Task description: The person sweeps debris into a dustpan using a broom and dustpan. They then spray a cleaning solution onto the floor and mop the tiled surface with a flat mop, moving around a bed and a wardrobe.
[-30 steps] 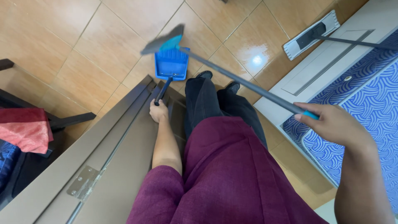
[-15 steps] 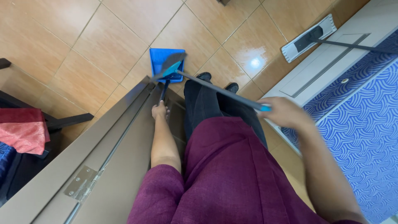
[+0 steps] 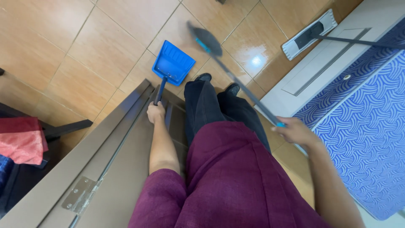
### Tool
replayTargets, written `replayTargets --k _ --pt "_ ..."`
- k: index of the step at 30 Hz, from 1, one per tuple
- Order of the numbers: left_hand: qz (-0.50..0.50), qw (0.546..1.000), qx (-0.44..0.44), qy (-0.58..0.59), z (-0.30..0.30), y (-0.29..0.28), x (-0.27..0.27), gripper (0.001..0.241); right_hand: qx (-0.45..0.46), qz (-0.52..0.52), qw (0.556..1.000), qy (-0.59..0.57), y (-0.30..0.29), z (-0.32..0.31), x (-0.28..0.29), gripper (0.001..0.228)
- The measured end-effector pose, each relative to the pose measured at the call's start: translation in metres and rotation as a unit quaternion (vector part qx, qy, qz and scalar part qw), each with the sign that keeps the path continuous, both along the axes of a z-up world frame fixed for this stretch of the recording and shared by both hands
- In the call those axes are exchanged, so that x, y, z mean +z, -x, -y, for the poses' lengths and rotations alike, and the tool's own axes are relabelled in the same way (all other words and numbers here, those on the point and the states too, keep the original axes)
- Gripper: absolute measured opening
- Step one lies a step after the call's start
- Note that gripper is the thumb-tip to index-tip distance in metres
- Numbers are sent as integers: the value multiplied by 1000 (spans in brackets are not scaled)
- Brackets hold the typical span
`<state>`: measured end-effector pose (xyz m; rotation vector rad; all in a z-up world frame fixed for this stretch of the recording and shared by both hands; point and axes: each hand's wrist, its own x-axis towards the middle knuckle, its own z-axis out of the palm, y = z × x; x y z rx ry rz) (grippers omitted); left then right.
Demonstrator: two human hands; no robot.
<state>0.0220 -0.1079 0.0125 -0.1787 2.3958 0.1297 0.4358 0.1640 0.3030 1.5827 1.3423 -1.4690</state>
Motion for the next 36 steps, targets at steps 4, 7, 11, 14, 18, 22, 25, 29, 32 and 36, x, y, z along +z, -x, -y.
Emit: replayTargets --k 4,7,11,14,18,22,25,29,32,36 --pt "12 1000 -8 0 -5 6 -8 49 10 -59 998 17 15 4 -37 45" --pt "25 1000 13 3 0 8 -15 47 28 -105 994 15 4 -12 -24 54" --pt "13 999 44 -11 15 2 -25 50 88 -130 987 -46 1 -45 39 54" --pt "0 999 48 -8 21 -14 -17 50 132 -96 984 -72 41 -53 64 56" --pt "7 998 56 -1 4 -47 7 48 264 -86 943 -181 135 -38 48 56" --pt "30 991 125 -37 -4 -63 11 51 335 -94 914 -207 199 -8 -30 40" --pt "63 979 182 -71 -14 -57 16 49 429 -49 877 -209 213 -13 -38 37" --pt "97 967 215 -95 -36 -53 24 47 457 -45 859 -225 209 -39 52 41" --pt "113 953 250 -129 -34 -65 12 48 441 -47 868 -223 209 -42 115 44" --pt "135 926 297 -190 -31 -94 -12 54 444 -21 868 -221 210 -34 125 47"
